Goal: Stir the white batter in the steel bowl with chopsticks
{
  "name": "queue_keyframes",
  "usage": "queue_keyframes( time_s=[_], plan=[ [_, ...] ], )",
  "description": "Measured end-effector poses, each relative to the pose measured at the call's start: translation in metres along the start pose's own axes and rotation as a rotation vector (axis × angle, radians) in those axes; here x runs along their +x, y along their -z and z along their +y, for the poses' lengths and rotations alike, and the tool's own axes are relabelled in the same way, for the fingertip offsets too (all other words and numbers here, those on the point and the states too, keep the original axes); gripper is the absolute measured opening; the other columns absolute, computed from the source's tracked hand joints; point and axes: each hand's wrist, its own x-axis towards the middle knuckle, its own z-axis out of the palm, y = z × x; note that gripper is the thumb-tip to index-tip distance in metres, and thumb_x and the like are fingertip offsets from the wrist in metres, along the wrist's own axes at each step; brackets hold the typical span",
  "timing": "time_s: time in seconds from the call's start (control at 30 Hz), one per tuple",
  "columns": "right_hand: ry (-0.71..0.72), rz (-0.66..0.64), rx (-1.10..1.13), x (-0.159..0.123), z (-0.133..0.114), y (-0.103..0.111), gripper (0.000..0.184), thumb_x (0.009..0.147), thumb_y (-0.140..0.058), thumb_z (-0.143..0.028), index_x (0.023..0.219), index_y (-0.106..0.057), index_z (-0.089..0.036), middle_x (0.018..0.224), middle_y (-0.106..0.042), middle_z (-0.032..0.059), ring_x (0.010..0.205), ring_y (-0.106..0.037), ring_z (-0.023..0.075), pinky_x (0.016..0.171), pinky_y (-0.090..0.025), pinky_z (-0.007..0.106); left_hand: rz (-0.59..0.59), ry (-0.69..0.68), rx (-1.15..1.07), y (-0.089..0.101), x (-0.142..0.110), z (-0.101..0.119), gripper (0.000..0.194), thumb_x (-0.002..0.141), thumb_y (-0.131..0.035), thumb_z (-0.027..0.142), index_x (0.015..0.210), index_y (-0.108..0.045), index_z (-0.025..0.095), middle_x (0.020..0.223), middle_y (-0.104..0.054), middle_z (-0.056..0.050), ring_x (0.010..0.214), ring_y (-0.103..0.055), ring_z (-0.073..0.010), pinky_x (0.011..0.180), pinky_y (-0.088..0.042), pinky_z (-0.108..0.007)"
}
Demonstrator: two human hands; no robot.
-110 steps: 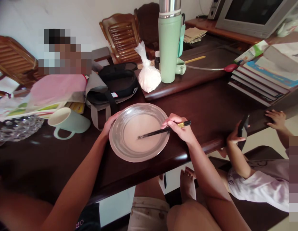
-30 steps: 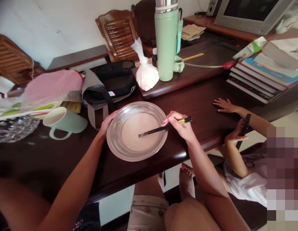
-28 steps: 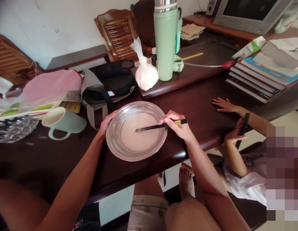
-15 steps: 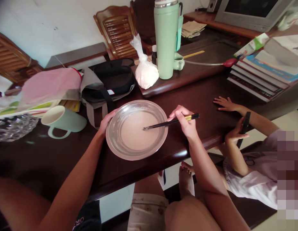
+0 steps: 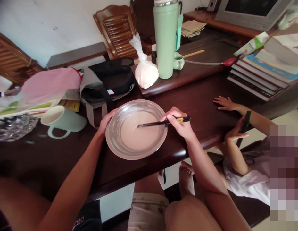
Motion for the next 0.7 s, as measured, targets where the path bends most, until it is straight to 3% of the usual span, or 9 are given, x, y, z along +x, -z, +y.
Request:
queue_keyframes(
  time_s=[0.13, 0.2, 0.3, 0.43, 0.5, 0.6, 0.7],
  plan=[
    [0.021, 0.168, 0.146, -0.0002, 0.0015, 0.001, 0.027, 0.094, -0.055, -0.037, 0.075, -0.07, -0.024, 0.061, -0.066, -0.0002, 0.06, -0.061, 0.0162, 0.061, -0.047, 0.031, -0.004, -0.002, -0.001, 0.0004, 0.0, -0.0003, 0.037, 0.076, -0.061, 0.039, 0.104, -0.073, 0.018, 0.107, -0.074, -0.004, 0.114, -0.061, -0.0268, 0.101, -0.045, -0.037],
    [0.002, 0.091, 0.194, -0.0005, 0.0014, 0.0008, 0.027, 0.094, -0.055, -0.037, 0.076, -0.069, -0.025, 0.06, -0.066, -0.0003, 0.059, -0.061, 0.0164, 0.059, -0.046, 0.031, -0.001, -0.007, 0.002, 0.0006, 0.0003, -0.0005, 0.037, 0.075, -0.061, 0.039, 0.103, -0.073, 0.018, 0.106, -0.075, -0.004, 0.114, -0.061, -0.0267, 0.101, -0.045, -0.036],
    [-0.004, -0.032, 0.071, 0.0, 0.0001, 0.0007, 0.026, 0.094, -0.056, -0.034, 0.075, -0.072, -0.024, 0.071, -0.07, 0.0024, 0.072, -0.064, 0.0181, 0.068, -0.048, 0.032, 0.008, -0.001, 0.007, 0.0011, 0.0014, -0.0012, 0.035, 0.074, -0.062, 0.039, 0.1, -0.074, 0.018, 0.106, -0.075, -0.004, 0.113, -0.062, -0.0269, 0.099, -0.046, -0.036],
    [0.032, 0.141, 0.118, 0.0005, 0.0008, 0.0012, 0.027, 0.094, -0.055, -0.033, 0.075, -0.072, -0.025, 0.066, -0.068, 0.001, 0.065, -0.061, 0.0169, 0.064, -0.046, 0.032, 0.012, -0.005, 0.013, 0.0014, 0.0019, -0.0016, 0.036, 0.075, -0.061, 0.039, 0.101, -0.074, 0.018, 0.105, -0.075, -0.004, 0.112, -0.062, -0.0267, 0.099, -0.046, -0.037],
    [0.02, 0.1, 0.177, 0.0002, 0.0009, 0.001, 0.028, 0.095, -0.054, -0.035, 0.075, -0.071, -0.025, 0.063, -0.067, 0.0005, 0.061, -0.06, 0.0166, 0.061, -0.045, 0.032, 0.017, -0.008, 0.024, 0.0013, 0.0016, -0.0014, 0.036, 0.075, -0.061, 0.038, 0.102, -0.074, 0.018, 0.106, -0.074, -0.004, 0.113, -0.062, -0.0267, 0.1, -0.045, -0.037],
    [-0.001, -0.043, 0.071, 0.0, -0.0007, 0.0008, 0.027, 0.094, -0.056, -0.034, 0.074, -0.072, -0.024, 0.072, -0.07, 0.0025, 0.07, -0.063, 0.018, 0.067, -0.047, 0.033, 0.02, -0.01, 0.03, 0.0008, 0.0011, -0.0007, 0.036, 0.075, -0.061, 0.038, 0.102, -0.074, 0.017, 0.106, -0.075, -0.004, 0.113, -0.061, -0.0272, 0.1, -0.045, -0.037],
    [0.009, 0.08, 0.045, 0.0002, -0.0008, 0.001, 0.027, 0.094, -0.056, -0.034, 0.073, -0.071, -0.024, 0.069, -0.069, 0.0022, 0.07, -0.062, 0.0179, 0.068, -0.047, 0.033, 0.012, -0.007, 0.018, 0.0002, 0.0009, 0.0, 0.035, 0.076, -0.061, 0.038, 0.101, -0.074, 0.017, 0.105, -0.075, -0.004, 0.113, -0.061, -0.0271, 0.099, -0.046, -0.037]
  ],
)
